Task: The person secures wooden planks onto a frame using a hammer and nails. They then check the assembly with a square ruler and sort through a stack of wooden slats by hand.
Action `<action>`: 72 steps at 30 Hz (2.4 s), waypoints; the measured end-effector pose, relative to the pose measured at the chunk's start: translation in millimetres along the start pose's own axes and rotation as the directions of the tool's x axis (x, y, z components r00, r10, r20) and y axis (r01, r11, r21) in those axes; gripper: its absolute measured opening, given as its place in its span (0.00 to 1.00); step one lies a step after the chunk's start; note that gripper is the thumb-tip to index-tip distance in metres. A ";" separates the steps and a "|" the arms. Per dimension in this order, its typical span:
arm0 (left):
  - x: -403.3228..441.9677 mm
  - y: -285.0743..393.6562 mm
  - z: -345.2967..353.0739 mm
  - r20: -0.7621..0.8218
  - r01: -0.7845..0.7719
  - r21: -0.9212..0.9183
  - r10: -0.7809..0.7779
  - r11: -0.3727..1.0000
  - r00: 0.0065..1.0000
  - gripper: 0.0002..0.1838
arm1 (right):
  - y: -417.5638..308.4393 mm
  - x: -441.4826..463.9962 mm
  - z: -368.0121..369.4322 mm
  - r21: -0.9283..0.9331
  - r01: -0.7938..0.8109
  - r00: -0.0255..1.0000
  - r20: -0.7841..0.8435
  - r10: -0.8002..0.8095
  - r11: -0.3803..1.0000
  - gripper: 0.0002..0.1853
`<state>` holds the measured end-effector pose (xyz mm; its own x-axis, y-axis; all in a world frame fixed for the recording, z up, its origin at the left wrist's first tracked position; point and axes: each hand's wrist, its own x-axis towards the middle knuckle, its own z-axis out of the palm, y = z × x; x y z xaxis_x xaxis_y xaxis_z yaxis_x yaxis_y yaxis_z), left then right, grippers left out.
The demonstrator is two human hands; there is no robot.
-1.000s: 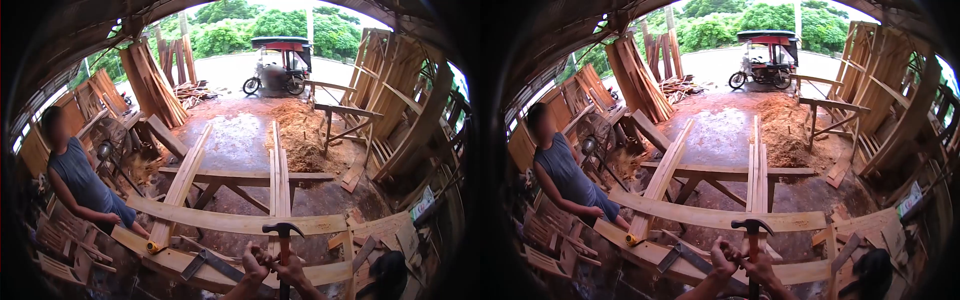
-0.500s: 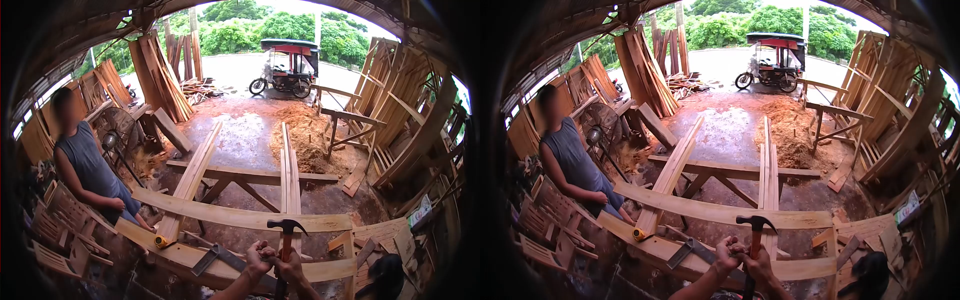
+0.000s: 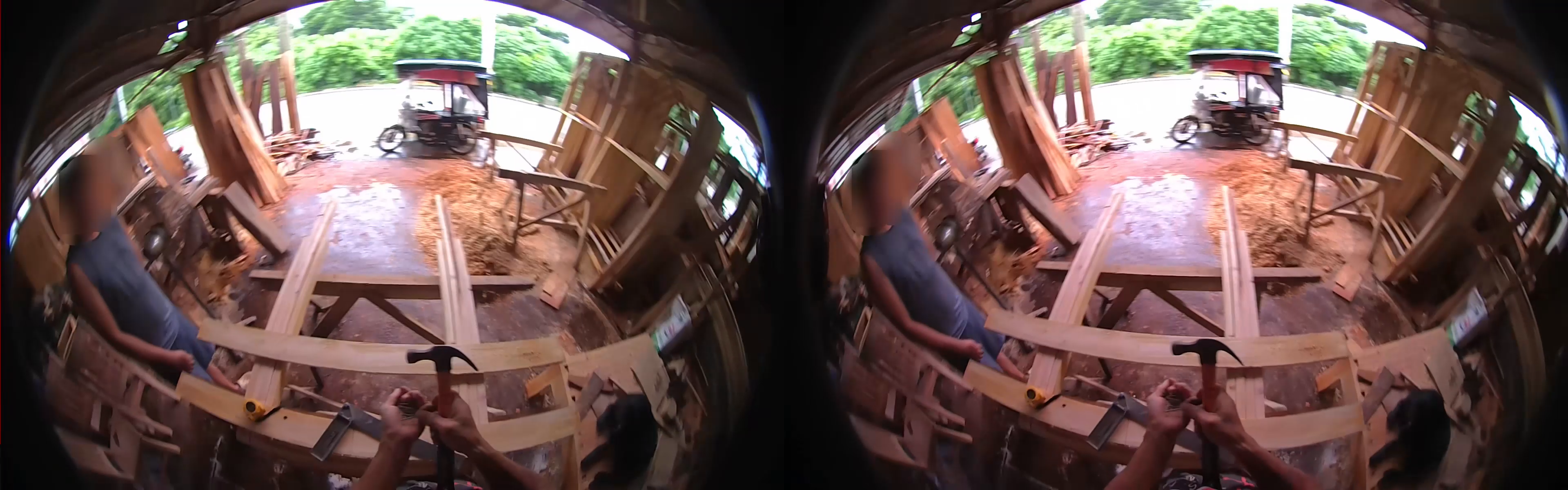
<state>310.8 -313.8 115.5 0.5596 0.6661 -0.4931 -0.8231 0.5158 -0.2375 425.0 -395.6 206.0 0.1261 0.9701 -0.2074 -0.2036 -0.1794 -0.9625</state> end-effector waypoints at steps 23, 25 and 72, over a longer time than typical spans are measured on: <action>-94.9 116.2 64.8 0.867 0.070 0.066 0.092 -0.995 0.490 0.35 | -24.5 25.2 -21.4 -0.037 0.016 0.972 -0.232 -0.024 0.999 0.08; -99.6 96.0 87.9 0.946 -0.158 0.170 0.116 -0.973 0.303 0.23 | 25.3 57.3 -28.7 0.192 0.067 0.971 -0.240 -0.019 0.979 0.10; -27.5 28.4 105.5 0.540 -0.545 0.838 -0.104 -0.029 0.835 0.19 | 16.8 83.2 -4.1 0.813 -0.155 0.982 0.068 0.174 0.562 0.08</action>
<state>282.1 -260.6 210.6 0.6051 0.7935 0.0645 -0.2003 0.0733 0.9770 436.0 -318.6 171.9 0.0226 0.9330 -0.3592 -0.9229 -0.1186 -0.3662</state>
